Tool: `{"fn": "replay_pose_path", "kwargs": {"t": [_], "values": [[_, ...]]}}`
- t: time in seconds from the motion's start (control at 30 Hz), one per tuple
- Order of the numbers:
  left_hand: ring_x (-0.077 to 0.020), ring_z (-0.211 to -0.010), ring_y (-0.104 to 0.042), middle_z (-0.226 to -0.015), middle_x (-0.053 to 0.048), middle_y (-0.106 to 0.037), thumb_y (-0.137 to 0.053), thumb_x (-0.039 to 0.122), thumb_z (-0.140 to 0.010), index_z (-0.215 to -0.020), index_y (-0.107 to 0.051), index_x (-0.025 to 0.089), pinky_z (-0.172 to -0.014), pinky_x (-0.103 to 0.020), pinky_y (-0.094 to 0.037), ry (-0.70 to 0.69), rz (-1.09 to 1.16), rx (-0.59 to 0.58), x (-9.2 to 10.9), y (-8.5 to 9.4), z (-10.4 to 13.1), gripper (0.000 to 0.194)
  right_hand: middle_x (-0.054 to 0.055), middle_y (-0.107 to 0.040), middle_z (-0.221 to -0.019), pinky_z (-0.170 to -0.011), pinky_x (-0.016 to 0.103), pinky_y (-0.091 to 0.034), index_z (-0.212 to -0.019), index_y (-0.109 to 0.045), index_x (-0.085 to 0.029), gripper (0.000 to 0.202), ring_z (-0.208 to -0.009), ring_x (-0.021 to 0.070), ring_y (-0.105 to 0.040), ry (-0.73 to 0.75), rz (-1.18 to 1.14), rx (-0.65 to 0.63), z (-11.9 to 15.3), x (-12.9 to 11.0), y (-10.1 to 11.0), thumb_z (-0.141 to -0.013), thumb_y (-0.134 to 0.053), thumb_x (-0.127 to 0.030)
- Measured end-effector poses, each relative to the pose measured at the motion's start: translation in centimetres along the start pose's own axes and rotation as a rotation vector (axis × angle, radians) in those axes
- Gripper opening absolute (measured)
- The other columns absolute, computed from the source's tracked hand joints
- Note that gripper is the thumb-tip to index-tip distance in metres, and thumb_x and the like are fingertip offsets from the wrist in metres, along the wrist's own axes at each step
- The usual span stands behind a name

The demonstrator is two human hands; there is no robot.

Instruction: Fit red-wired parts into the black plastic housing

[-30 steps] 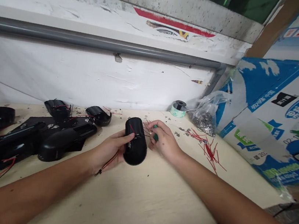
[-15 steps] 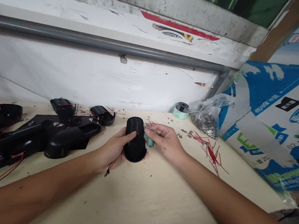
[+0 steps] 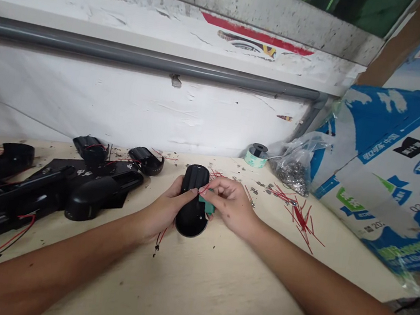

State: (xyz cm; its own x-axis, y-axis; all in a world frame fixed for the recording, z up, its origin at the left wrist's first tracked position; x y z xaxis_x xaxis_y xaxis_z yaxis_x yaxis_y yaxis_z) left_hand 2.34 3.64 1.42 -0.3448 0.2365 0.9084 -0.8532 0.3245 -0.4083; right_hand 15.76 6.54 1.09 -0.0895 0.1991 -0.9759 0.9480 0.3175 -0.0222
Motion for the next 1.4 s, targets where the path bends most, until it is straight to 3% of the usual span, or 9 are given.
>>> {"fn": "replay_pose_path", "kwargs": {"t": [0.13, 0.4, 0.8, 1.13, 1.4], "values": [[-0.0193, -0.073, -0.068, -0.096, -0.009, -0.065, -0.063, 0.031, -0.089, -0.129, -0.040, 0.019, -0.073, -0.037, -0.056, 0.032, -0.011, 0.027, 0.15, -0.04, 0.18, 0.048, 0.000, -0.058, -0.067, -0.042, 0.017, -0.042, -0.082, -0.058, -0.015, 0.041, -0.052, 0.0076, -0.049, 0.000, -0.004, 0.043, 0.14, 0.17, 0.02, -0.073, -0.079, -0.048], [-0.0204, -0.072, -0.067, -0.095, -0.012, -0.066, -0.059, 0.032, -0.091, -0.130, -0.039, 0.020, -0.068, -0.039, -0.057, 0.042, -0.025, 0.006, 0.09, 0.08, 0.18, 0.045, -0.005, -0.053, -0.059, -0.037, 0.020, -0.042, -0.076, -0.044, -0.018, 0.047, -0.044, 0.0079, -0.047, 0.012, -0.110, 0.005, -0.01, 0.46, -0.28, -0.073, -0.079, -0.050], [-0.0201, -0.071, -0.068, -0.105, -0.014, -0.065, -0.063, 0.029, -0.089, -0.133, -0.041, 0.022, -0.070, -0.042, -0.059, 0.104, 0.011, -0.005, -0.03, 0.14, 0.21, 0.049, -0.006, -0.045, -0.054, -0.033, 0.017, -0.034, -0.076, -0.045, -0.018, 0.042, -0.041, 0.0057, -0.039, 0.059, 0.044, 0.080, 0.34, 0.50, -0.31, -0.078, -0.074, -0.049], [-0.0249, -0.087, -0.067, -0.105, -0.014, -0.065, -0.061, 0.026, -0.088, -0.124, -0.054, 0.018, -0.079, -0.048, -0.059, 0.144, 0.087, -0.042, 0.07, 0.64, -0.12, 0.037, -0.007, -0.048, -0.055, -0.037, 0.021, -0.038, -0.079, -0.043, -0.019, 0.047, -0.039, 0.0079, -0.044, 0.020, -0.095, 0.070, 0.01, 0.47, -0.03, -0.075, -0.077, -0.053], [-0.0210, -0.082, -0.068, -0.117, -0.014, -0.062, -0.061, 0.022, -0.089, -0.132, -0.046, 0.021, -0.077, -0.043, -0.060, 0.167, 0.063, -0.021, 0.32, 0.23, 0.14, 0.046, -0.006, -0.048, -0.055, -0.035, 0.018, -0.033, -0.080, -0.045, -0.019, 0.047, -0.039, 0.0062, -0.040, 0.000, -0.032, 0.070, 0.13, 0.67, -0.36, -0.075, -0.076, -0.054]]}}
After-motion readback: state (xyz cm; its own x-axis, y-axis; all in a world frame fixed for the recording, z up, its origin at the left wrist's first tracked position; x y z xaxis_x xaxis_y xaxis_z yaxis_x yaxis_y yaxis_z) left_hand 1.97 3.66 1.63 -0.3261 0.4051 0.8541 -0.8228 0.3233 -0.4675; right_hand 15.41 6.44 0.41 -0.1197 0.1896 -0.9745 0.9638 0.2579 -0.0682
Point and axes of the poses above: each hand's wrist, its own z-axis away from the middle knuckle, its own y-axis out of the back of the hand, x = y × z, the point moved 4 cm from there along -z, towards the middle knuckle
